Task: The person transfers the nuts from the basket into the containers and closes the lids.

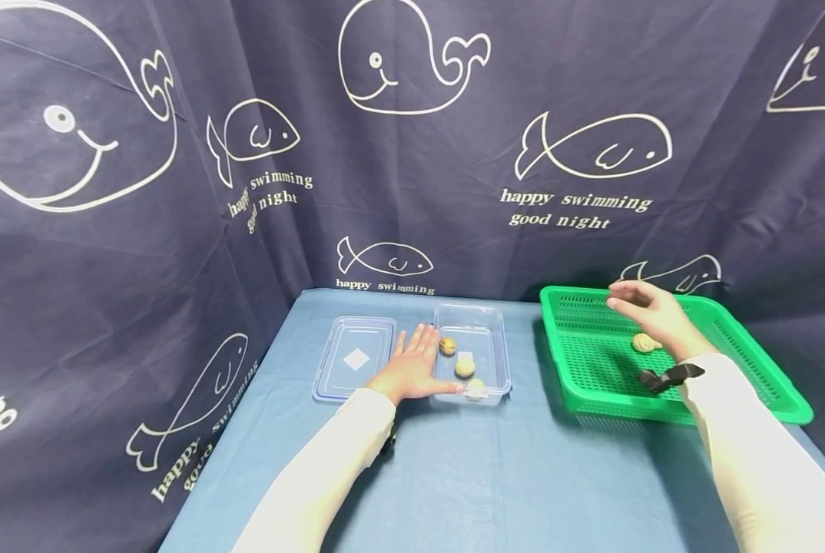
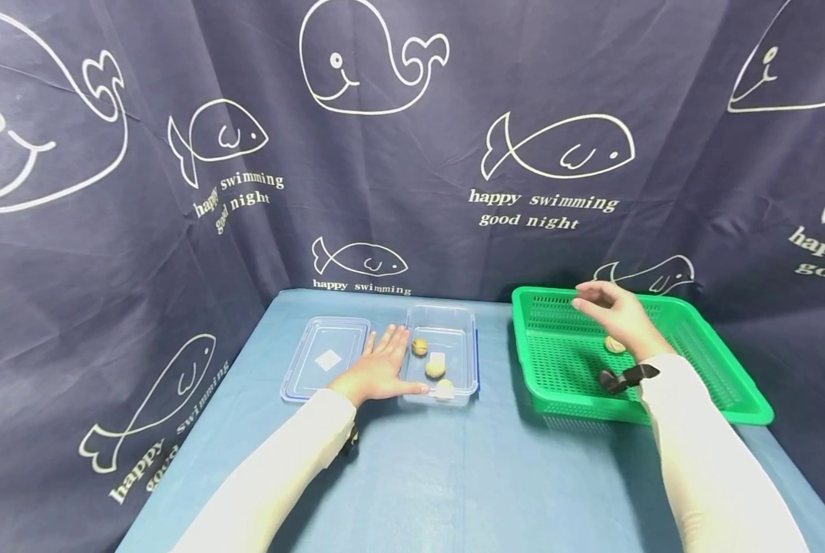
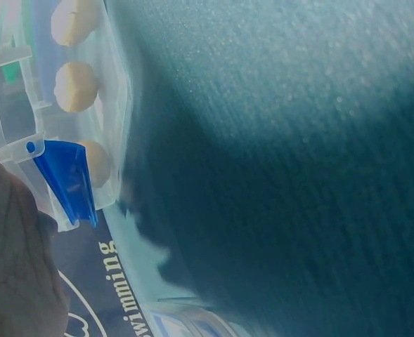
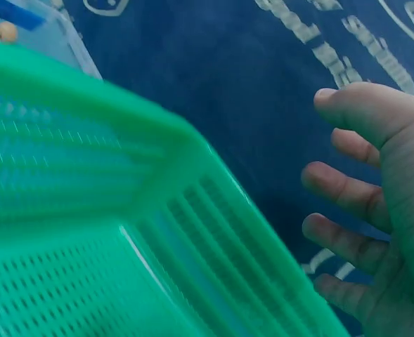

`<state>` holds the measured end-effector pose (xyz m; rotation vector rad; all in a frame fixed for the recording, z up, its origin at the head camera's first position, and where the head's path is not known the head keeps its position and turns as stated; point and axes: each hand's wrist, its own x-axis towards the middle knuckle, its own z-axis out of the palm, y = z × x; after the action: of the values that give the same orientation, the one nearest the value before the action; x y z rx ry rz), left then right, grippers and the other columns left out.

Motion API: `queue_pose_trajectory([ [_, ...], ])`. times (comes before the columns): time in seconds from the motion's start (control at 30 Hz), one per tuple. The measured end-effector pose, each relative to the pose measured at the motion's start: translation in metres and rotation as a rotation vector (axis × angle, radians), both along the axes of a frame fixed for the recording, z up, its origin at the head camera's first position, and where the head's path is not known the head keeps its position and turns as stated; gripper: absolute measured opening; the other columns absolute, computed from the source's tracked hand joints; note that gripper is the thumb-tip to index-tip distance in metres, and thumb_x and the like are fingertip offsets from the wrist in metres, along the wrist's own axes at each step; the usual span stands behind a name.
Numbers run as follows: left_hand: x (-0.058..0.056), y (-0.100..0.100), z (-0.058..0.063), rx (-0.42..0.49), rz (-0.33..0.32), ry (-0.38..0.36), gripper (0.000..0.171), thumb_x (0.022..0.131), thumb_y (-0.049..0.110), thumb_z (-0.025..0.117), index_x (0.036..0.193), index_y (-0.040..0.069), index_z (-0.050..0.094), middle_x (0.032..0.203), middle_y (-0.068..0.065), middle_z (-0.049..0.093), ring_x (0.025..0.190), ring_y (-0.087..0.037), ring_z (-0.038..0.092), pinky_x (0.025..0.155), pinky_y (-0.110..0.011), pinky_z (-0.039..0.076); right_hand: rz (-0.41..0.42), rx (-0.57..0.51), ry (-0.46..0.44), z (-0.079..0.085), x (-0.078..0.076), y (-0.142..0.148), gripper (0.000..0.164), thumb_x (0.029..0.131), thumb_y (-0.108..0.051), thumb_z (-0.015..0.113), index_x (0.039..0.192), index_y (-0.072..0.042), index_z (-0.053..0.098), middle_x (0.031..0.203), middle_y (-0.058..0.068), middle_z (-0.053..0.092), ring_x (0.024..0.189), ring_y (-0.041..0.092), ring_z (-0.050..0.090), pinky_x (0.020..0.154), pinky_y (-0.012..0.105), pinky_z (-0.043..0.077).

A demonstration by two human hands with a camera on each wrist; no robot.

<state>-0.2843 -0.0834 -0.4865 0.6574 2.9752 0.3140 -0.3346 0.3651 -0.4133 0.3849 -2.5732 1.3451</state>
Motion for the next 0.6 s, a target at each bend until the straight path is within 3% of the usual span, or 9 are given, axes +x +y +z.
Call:
queue_pose_trajectory([
  [0.17,0.000,0.001,-0.001,-0.018,0.003,0.011,0.124,0.079,0.087,0.050,0.162,0.004,0.012,0.169,-0.014,0.012,0.156,-0.028,0.003,0.124,-0.053,0.000,-0.014,-0.005,-0.006,-0.009,0.003,0.035,0.040,0.099,-0.019,0.067,0.137,-0.010,0.058,0.107,-0.031,0.063,0.097,-0.014,0.059,0.081,0.005,0.042],
  [0.33,0.000,0.001,-0.003,-0.012,0.000,0.010,0.124,0.078,0.087,0.051,0.162,0.004,0.013,0.169,-0.014,0.013,0.156,-0.027,0.002,0.124,-0.053,0.001,-0.063,0.025,-0.033,-0.018,0.010,0.068,0.054,0.100,-0.024,0.066,0.150,-0.016,0.047,0.108,-0.037,0.055,0.101,-0.019,0.051,0.078,0.005,0.041],
  [0.47,0.000,0.001,-0.003,0.001,-0.006,0.014,0.123,0.078,0.086,0.052,0.161,0.003,0.016,0.169,-0.015,0.014,0.156,-0.028,0.003,0.123,-0.055,0.003,-0.094,0.038,-0.052,-0.026,0.017,0.089,0.068,0.100,-0.024,0.066,0.158,-0.010,0.034,0.108,-0.037,0.051,0.098,-0.020,0.049,0.072,0.010,0.047],
  [0.6,0.000,0.000,-0.003,0.010,-0.009,0.021,0.123,0.079,0.086,0.052,0.161,0.003,0.016,0.168,-0.015,0.014,0.156,-0.028,0.003,0.123,-0.056,0.002,-0.123,0.034,-0.139,-0.031,0.024,0.105,0.079,0.100,-0.029,0.065,0.160,-0.003,0.021,0.103,-0.038,0.047,0.089,-0.021,0.051,0.066,0.016,0.051],
])
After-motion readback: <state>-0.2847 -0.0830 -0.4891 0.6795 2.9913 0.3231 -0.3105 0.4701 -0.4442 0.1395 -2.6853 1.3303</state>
